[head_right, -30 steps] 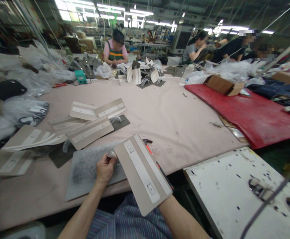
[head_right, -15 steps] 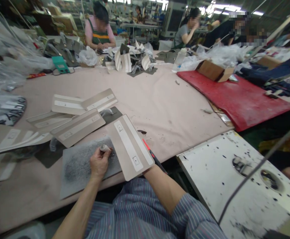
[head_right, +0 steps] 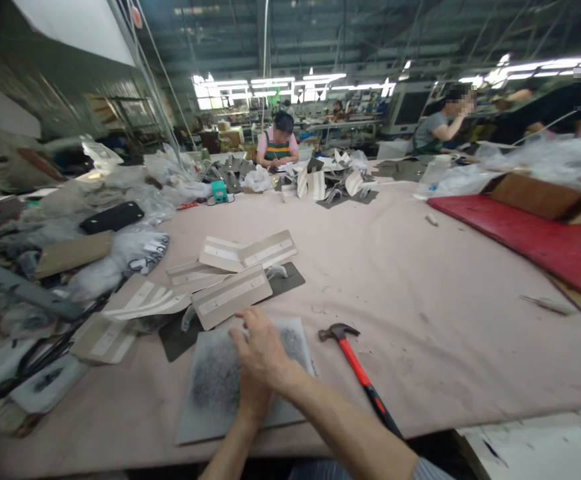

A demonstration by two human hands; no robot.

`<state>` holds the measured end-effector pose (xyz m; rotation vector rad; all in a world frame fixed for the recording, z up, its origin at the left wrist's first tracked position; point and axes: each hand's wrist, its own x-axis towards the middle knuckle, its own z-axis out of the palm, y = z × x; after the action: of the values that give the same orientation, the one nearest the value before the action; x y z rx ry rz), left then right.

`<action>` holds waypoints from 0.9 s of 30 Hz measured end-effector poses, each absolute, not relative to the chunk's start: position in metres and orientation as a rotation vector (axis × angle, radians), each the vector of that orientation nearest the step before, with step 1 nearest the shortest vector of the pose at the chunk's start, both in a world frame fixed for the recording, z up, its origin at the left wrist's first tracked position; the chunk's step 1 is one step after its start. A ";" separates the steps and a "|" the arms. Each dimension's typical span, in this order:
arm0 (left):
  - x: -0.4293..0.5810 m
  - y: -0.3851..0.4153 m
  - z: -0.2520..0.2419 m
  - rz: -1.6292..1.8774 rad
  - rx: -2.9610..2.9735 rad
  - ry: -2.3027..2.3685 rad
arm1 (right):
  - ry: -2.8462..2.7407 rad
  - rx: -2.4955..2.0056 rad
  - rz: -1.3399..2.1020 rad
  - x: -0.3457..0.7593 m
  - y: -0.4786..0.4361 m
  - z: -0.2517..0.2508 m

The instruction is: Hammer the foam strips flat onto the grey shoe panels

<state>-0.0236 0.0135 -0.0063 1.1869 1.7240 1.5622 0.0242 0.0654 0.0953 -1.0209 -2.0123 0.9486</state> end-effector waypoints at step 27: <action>-0.027 0.015 -0.015 1.434 1.105 1.608 | -2.272 -1.608 0.148 0.145 0.117 0.098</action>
<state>-0.0268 0.0150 -0.0150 1.1049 1.6076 1.4340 0.1448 0.1166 0.0983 -1.6082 -2.2716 0.1483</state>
